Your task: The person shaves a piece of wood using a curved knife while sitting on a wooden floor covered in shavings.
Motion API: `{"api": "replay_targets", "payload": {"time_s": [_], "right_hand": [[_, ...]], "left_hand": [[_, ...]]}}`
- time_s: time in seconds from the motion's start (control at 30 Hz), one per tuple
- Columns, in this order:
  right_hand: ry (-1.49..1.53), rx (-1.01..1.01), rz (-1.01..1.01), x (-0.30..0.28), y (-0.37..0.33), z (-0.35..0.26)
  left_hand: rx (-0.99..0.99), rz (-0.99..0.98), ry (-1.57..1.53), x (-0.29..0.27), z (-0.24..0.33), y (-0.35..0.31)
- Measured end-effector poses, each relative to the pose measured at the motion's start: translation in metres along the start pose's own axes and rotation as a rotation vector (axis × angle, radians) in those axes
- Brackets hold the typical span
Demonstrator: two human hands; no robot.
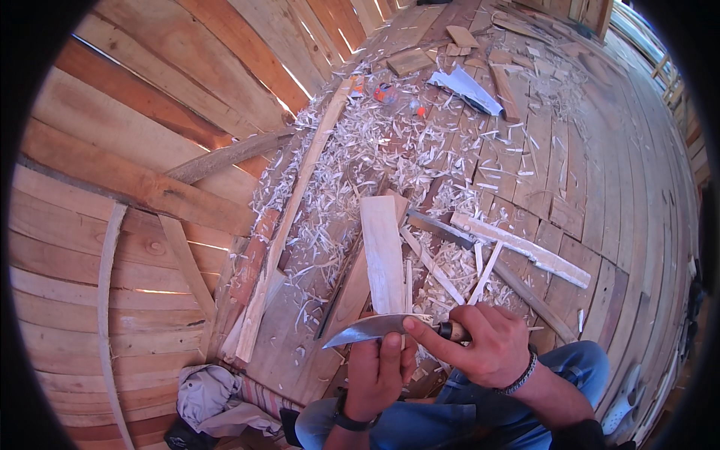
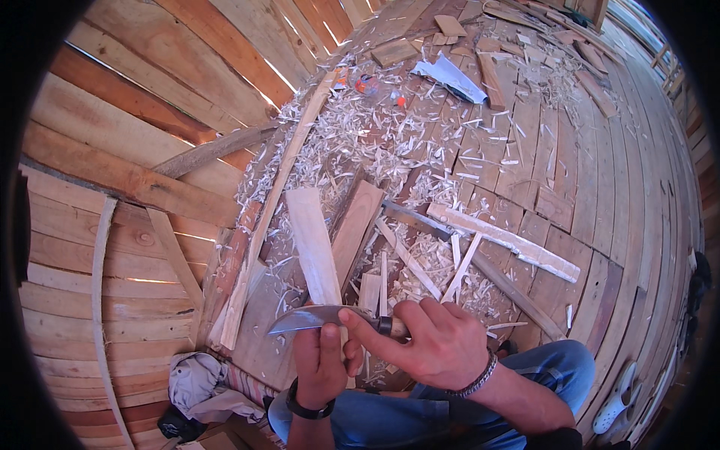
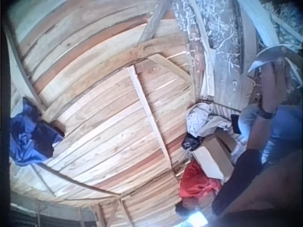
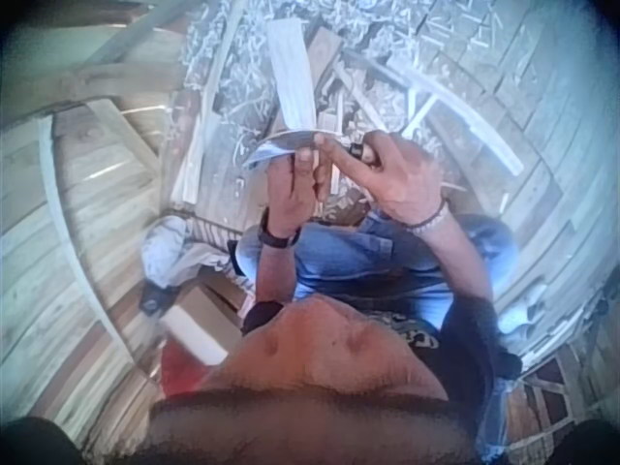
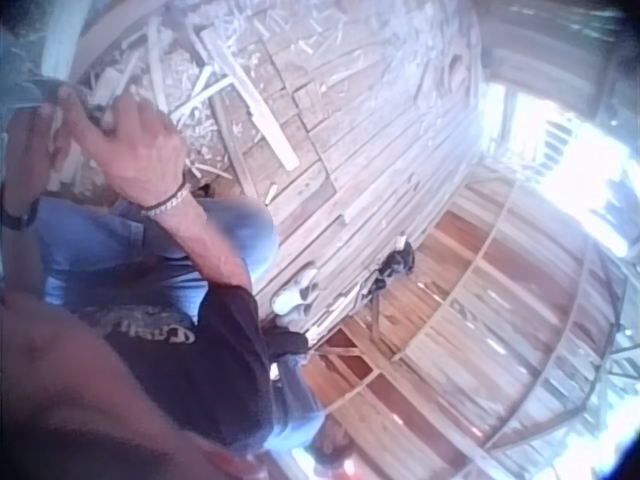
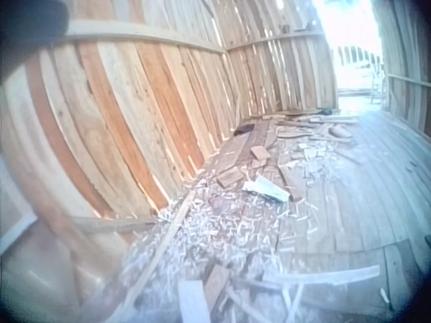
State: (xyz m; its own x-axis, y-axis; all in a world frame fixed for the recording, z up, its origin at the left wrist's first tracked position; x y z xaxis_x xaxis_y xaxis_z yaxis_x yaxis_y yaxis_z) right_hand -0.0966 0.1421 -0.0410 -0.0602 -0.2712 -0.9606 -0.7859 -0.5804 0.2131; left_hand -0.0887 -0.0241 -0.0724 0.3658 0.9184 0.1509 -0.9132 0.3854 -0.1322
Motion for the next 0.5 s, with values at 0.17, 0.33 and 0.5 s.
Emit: {"api": "replay_targets", "payload": {"time_s": [0.17, 0.33, 0.5], "right_hand": [[-0.002, -0.019, 0.043, 0.002, 0.000, 0.001], [0.045, 0.004, 0.007, -0.001, 0.000, 0.000], [0.187, 0.016, -0.020, 0.001, 0.000, 0.002]], "left_hand": [[-0.021, -0.025, 0.074, -0.006, -0.001, -0.003], [0.010, -0.091, 0.147, -0.010, -0.003, -0.001], [0.025, -0.096, 0.105, -0.006, 0.000, -0.001]]}}
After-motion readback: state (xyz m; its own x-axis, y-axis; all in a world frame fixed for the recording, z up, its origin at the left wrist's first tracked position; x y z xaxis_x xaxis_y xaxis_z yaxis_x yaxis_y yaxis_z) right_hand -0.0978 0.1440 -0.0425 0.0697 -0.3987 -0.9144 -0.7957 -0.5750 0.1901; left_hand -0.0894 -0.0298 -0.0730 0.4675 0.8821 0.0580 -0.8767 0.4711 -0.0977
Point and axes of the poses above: each hand's wrist, its own y-axis towards the middle knuckle, its own x-axis out of the palm, z = x × y, the point moved 3 cm from there along y, towards the middle knuckle, and after that the axes turned 13 degrees about -z, right-handed, at the moved point
